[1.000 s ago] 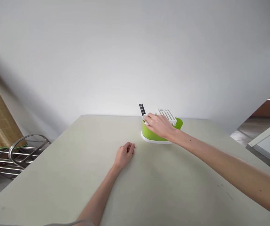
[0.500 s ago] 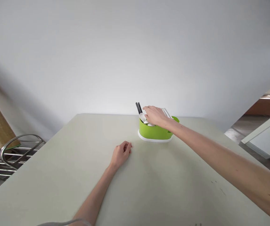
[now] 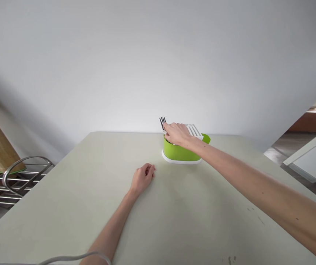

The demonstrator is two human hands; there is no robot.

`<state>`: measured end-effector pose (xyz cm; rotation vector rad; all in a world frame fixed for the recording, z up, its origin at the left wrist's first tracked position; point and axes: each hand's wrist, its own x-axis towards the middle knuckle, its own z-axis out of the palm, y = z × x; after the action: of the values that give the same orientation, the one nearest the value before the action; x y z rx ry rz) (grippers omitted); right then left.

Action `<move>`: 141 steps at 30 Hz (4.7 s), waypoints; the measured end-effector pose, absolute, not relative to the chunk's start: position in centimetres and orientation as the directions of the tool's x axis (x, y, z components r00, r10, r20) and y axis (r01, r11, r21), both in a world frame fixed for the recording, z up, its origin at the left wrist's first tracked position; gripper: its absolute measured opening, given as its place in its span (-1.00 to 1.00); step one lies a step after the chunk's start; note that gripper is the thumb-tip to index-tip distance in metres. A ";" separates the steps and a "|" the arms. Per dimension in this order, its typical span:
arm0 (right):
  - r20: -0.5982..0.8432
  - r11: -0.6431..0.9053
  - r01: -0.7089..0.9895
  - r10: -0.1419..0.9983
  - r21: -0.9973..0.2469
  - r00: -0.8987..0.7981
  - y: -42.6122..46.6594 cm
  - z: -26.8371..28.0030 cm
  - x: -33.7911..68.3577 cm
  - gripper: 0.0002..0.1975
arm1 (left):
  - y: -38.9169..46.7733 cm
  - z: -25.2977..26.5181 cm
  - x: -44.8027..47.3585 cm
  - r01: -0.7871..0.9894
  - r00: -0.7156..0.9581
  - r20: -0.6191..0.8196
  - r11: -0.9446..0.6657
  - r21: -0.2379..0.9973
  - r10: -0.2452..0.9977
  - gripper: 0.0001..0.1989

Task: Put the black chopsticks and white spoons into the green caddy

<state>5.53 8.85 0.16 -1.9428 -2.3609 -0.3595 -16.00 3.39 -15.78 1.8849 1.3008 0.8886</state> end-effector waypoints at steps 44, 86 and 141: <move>0.503 0.183 0.983 0.847 0.028 -0.172 -2.8 -15.9 17.9 -0.41 | 2.7 -14.2 -15.5 0.540 0.250 0.157 -0.272 0.797 0.955 -0.57; 0.155 0.027 0.974 0.988 -0.224 0.008 -3.0 -21.4 20.1 -0.27 | 2.4 -13.8 -14.9 0.555 0.244 0.103 -0.226 0.800 0.964 -0.58; 0.119 0.161 0.935 0.985 -0.317 -0.129 -9.3 -17.5 24.2 -0.39 | 8.8 -13.5 -13.2 -0.649 0.170 -0.142 0.219 0.728 0.975 -0.40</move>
<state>24.20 -9.26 -17.53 -1.8456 -2.1447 0.2371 -13.18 8.75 -13.46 0.5857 0.6805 1.2520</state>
